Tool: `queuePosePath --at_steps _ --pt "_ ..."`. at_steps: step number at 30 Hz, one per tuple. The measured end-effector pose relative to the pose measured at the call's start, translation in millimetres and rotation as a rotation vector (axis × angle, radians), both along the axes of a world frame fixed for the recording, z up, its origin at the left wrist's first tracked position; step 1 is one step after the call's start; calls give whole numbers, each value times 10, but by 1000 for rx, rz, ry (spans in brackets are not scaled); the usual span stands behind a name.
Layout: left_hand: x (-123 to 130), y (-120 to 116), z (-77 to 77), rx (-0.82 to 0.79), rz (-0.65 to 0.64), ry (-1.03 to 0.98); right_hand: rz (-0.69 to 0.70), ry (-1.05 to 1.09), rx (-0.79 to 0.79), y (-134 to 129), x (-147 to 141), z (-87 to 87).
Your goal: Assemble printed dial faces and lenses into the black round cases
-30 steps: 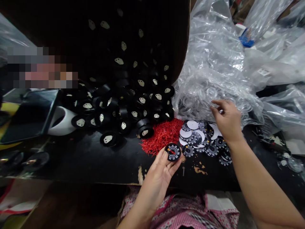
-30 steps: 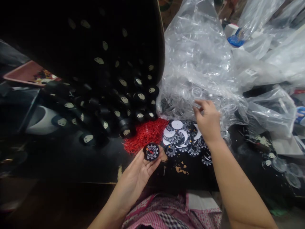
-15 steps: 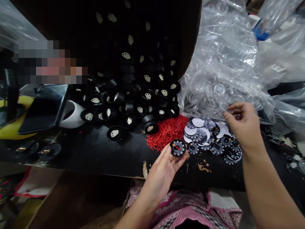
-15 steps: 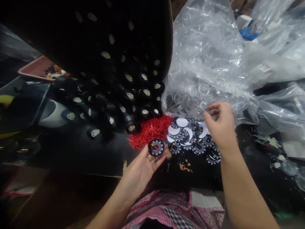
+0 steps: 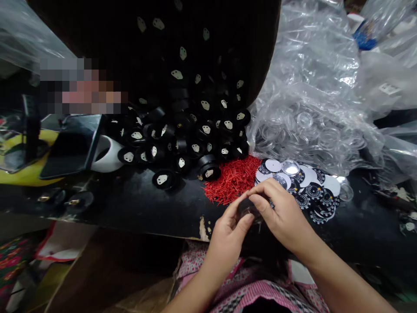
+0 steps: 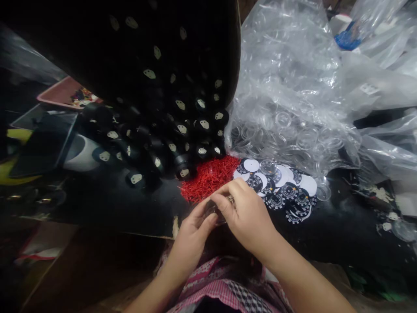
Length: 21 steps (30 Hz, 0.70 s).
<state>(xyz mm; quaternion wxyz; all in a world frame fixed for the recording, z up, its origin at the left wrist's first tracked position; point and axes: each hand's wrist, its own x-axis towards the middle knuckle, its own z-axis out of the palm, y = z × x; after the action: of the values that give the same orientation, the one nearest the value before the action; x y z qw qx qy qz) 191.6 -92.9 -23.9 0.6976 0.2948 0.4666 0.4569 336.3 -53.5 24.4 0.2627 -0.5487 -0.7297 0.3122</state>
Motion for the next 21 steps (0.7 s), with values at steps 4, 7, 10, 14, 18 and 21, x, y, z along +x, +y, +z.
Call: queuePosePath --at_steps 4,7,10,14,18,21 --pt "34 -29 55 68 -58 94 -38 -128 202 2 -106 -17" --pt "26 -5 78 91 -39 133 -34 -109 285 21 -222 -73" --pt "-184 -118 42 53 -28 198 45 -31 134 36 -281 -115" --pt "-815 -563 -55 59 60 587 216 75 -168 42 -217 -145" --pt "-1353 -602 -68 264 264 1202 225 39 -180 14 -274 -134" --pt "-1511 -90 -88 228 329 1231 399 -23 -159 -70 -405 -74"
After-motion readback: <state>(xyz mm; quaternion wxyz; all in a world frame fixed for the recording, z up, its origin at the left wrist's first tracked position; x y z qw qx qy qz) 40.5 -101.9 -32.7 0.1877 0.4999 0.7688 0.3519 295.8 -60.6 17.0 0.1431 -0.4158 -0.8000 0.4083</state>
